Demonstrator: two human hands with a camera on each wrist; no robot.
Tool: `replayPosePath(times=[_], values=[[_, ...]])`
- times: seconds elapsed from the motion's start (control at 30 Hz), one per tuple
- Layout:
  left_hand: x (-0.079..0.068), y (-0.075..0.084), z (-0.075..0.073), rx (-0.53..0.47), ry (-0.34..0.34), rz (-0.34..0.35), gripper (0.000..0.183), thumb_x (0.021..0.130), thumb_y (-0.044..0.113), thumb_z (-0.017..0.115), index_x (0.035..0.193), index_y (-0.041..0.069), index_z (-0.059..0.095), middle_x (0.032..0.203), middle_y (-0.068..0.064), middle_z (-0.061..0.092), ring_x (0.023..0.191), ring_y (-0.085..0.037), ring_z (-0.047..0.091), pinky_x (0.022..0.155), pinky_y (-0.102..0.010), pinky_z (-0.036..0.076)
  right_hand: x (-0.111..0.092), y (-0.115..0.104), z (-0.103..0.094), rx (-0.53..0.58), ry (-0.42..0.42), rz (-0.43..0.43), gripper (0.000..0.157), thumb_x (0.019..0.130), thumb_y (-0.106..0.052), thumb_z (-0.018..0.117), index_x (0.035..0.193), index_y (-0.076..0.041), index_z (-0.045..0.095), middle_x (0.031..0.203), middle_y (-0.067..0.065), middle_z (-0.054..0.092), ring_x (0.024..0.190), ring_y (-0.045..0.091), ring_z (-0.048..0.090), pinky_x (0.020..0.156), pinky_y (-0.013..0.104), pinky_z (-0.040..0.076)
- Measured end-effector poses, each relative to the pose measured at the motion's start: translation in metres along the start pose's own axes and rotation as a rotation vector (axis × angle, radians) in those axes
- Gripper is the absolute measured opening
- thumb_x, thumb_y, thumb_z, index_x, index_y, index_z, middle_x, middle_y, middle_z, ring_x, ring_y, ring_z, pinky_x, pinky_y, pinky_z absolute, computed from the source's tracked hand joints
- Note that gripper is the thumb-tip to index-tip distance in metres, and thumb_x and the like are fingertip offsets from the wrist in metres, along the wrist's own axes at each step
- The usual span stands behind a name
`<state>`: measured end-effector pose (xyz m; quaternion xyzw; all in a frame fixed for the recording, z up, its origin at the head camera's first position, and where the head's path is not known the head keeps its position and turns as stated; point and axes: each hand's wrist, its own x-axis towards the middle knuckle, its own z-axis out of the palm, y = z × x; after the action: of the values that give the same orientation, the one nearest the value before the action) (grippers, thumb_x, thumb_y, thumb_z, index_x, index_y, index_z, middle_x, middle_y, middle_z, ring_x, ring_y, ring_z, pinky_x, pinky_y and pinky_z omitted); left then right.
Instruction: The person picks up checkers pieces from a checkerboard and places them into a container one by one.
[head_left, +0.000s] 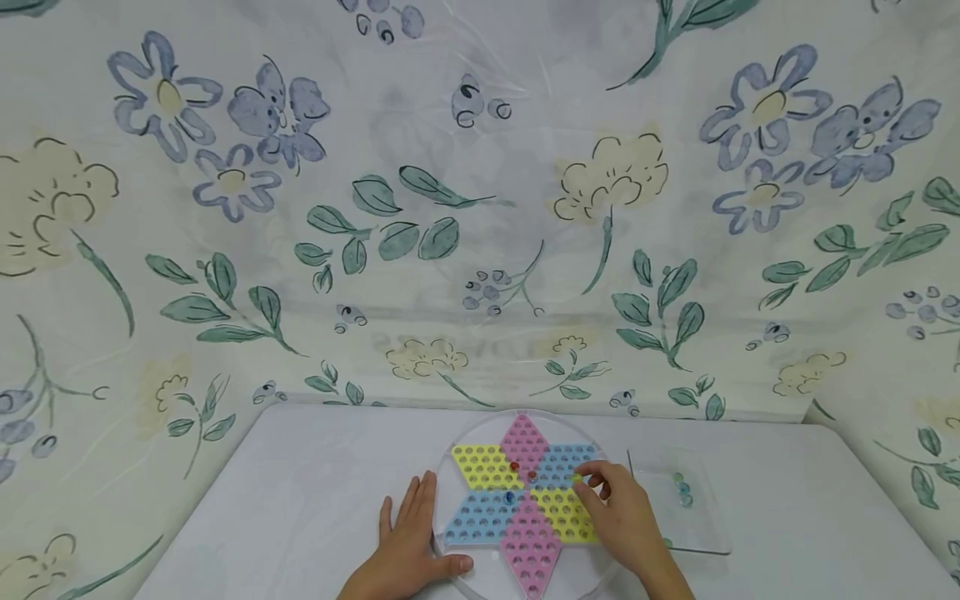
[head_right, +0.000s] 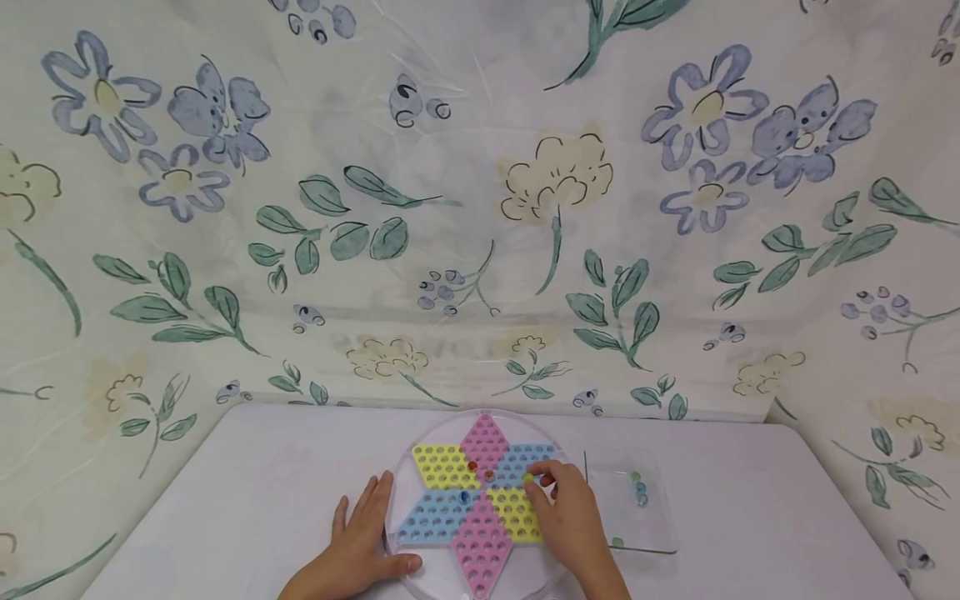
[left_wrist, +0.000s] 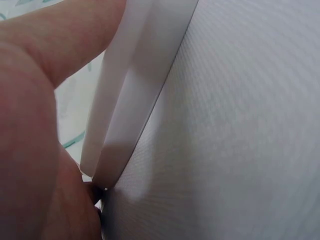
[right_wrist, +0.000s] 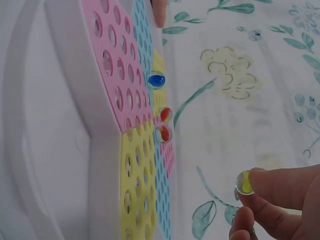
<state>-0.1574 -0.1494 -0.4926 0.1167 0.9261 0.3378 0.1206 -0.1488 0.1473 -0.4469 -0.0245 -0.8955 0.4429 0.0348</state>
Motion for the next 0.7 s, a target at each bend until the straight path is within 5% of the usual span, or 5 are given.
replayPosePath(times=[0.7], values=[[0.001,0.000,0.001,0.015,0.002,-0.011,0.132,0.073,0.064,0.079,0.156,-0.011,0.009,0.163,-0.030,0.011,0.151,-0.046,0.002,0.112,-0.067,-0.012,-0.006,0.015,-0.025,-0.055,0.067,-0.017,0.023,0.100,-0.015,0.063,0.119,-0.003,0.066,0.099,0.004,0.057,0.083,0.016,0.044,0.064,0.025,0.039]])
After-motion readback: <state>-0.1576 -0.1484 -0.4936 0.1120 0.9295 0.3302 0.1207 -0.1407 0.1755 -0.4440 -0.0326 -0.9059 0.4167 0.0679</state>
